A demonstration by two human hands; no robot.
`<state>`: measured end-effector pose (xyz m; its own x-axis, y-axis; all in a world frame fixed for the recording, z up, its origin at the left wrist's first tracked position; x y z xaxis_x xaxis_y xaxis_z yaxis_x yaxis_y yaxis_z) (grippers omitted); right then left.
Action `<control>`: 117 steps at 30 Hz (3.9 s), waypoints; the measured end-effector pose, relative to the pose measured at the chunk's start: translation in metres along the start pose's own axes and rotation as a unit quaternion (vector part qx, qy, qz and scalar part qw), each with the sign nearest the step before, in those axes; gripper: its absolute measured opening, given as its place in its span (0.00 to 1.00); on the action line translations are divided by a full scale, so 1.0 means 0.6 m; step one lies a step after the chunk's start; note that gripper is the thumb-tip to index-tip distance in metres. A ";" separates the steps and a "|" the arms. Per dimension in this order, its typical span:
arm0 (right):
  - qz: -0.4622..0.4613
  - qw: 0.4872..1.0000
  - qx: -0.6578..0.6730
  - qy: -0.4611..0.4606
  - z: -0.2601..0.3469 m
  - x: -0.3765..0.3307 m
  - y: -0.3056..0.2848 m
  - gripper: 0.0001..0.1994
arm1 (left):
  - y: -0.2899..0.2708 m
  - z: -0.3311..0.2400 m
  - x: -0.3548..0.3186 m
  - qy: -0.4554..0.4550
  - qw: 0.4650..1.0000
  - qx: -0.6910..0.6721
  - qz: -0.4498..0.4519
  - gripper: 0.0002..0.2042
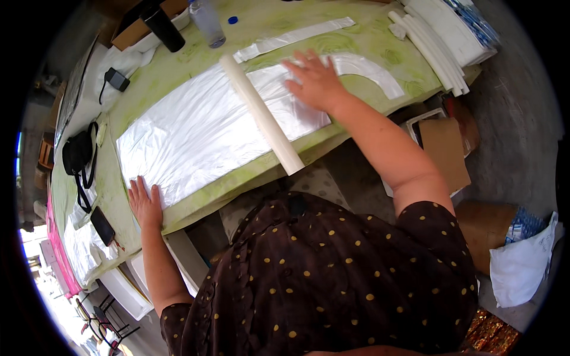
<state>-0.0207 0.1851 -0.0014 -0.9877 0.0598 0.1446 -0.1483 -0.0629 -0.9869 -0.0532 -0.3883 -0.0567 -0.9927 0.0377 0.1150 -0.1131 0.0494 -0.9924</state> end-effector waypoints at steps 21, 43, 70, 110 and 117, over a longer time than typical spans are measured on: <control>-0.065 0.934 -0.106 0.334 -0.392 -0.095 -0.002 0.31 | 0.009 -0.007 0.008 -0.012 1.000 0.019 0.006 0.34; -0.157 0.979 -0.061 0.114 -0.337 -0.207 -0.081 0.12 | 0.005 -0.007 0.005 0.014 0.999 0.032 -0.016 0.33; -0.081 0.973 -0.111 0.183 -0.309 -0.127 -0.033 0.13 | -0.003 -0.017 -0.005 -0.010 0.999 0.032 0.000 0.33; -0.018 0.957 0.004 0.289 -0.359 -0.167 -0.012 0.25 | 0.010 0.000 0.001 0.006 1.000 0.016 -0.022 0.33; 0.140 0.922 0.133 0.336 -0.360 -0.142 0.007 0.24 | -0.001 -0.012 -0.001 0.005 1.000 0.022 -0.016 0.33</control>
<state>0.0735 0.3947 -0.0332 -0.7491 0.6019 -0.2767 0.0119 -0.4054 -0.9140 -0.0523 -0.3813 -0.0557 -0.9880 0.0476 0.1469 -0.1467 0.0072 -0.9892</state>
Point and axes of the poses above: each hand's wrist, its own x-axis towards the middle knuckle, its own y-axis out of the palm, z = x × y, the point moved 6 cm from there along x, towards the middle knuckle, and after that the axes turned 6 degrees about -x, right-handed, at the moved point
